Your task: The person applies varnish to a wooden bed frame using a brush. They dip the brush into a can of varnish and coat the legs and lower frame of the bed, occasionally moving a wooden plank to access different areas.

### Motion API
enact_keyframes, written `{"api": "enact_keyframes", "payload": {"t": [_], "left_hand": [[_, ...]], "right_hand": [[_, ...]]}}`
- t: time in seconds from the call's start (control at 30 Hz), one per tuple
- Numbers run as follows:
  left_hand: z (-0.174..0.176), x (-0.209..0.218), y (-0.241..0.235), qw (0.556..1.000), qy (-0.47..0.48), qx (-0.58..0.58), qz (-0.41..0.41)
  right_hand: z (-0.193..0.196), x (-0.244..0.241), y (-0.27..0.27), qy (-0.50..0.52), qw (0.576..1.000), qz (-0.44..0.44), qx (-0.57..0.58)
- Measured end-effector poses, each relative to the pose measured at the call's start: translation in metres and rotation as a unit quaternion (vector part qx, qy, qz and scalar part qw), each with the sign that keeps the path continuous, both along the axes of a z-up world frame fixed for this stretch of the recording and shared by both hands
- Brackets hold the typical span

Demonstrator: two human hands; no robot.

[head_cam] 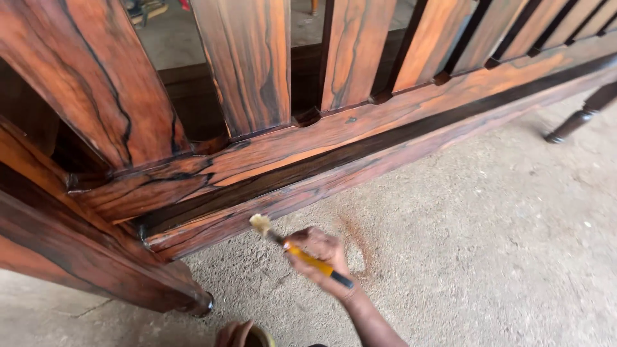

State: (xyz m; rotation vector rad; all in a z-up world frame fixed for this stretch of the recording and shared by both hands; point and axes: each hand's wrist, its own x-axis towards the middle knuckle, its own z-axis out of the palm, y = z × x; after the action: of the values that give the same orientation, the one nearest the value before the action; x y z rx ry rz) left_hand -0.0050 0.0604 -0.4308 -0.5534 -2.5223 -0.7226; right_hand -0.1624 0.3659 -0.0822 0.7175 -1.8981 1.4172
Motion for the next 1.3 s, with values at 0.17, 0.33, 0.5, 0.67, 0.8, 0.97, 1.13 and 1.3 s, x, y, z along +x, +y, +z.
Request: {"api": "enact_keyframes", "payload": {"t": [0.17,0.33,0.5,0.67,0.8,0.97,1.13,1.3], "left_hand": [[0.095,-0.049,0.06,0.957,-0.286,-0.041,0.007],[0.207,-0.062,0.117,0.914,-0.39,-0.056,0.099],[0.178,-0.064,0.118,0.922,-0.371,-0.04,0.107],[0.158,-0.067,0.116,0.937,-0.334,-0.033,0.099],[0.163,-0.068,0.12,0.941,-0.324,-0.045,0.087],[0.159,-0.067,0.123,0.945,-0.311,-0.047,0.085],[0.159,-0.065,0.122,0.943,-0.316,-0.046,0.09],[0.159,-0.065,0.122,0.941,-0.316,-0.063,0.1]], "right_hand": [[-0.024,-0.057,0.101,-0.185,0.978,-0.042,-0.087],[-0.052,-0.091,0.187,-0.11,0.965,-0.173,-0.164],[-0.056,-0.097,0.195,-0.067,0.923,-0.235,-0.296],[-0.063,-0.086,0.107,-0.02,0.895,-0.427,-0.131],[-0.043,-0.049,0.059,0.002,0.942,-0.329,-0.064],[-0.058,-0.045,0.094,-0.143,0.968,-0.131,-0.162],[-0.063,-0.078,0.154,-0.167,0.937,-0.038,-0.306],[-0.056,-0.086,0.159,-0.164,0.939,-0.113,-0.281]]}}
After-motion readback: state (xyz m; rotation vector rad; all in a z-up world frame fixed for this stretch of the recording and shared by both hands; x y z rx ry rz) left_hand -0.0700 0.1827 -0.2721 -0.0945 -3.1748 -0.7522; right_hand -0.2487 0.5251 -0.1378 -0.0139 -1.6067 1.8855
